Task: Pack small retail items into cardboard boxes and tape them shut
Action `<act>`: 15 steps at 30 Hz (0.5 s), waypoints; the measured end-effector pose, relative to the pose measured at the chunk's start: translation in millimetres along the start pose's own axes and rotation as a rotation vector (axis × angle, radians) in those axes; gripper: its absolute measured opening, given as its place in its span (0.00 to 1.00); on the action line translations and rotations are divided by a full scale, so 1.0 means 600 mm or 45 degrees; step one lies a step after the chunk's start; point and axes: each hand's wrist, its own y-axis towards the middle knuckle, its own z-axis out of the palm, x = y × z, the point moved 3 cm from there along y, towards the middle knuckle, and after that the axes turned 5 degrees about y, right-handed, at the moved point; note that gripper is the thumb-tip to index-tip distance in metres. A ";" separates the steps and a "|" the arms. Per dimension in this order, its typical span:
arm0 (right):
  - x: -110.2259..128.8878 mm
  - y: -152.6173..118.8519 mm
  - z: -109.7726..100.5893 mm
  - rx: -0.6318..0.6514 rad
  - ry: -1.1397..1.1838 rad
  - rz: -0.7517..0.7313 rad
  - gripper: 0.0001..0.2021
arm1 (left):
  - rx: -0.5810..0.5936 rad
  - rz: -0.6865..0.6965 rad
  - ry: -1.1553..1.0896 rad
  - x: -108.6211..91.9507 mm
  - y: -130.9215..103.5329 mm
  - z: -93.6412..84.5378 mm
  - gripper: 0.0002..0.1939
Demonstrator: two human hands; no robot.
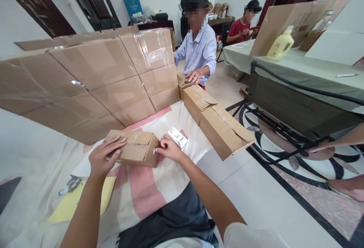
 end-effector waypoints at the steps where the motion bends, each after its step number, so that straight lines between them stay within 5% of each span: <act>1: 0.001 -0.002 -0.002 -0.044 -0.016 -0.009 0.26 | -0.006 -0.001 0.005 0.001 -0.001 0.001 0.11; 3: 0.005 -0.008 -0.003 -0.058 -0.059 -0.034 0.34 | -0.024 0.010 0.008 0.005 -0.003 0.002 0.11; 7: 0.025 -0.020 0.015 0.220 -0.180 -0.005 0.72 | -0.070 0.044 -0.002 0.014 -0.007 0.003 0.11; 12: 0.055 -0.034 0.052 0.327 -0.333 0.263 0.82 | -0.113 0.020 -0.079 0.022 -0.014 0.007 0.11; 15: 0.082 -0.081 0.054 0.203 -0.409 0.288 0.76 | -0.146 -0.022 -0.096 0.020 -0.017 0.010 0.12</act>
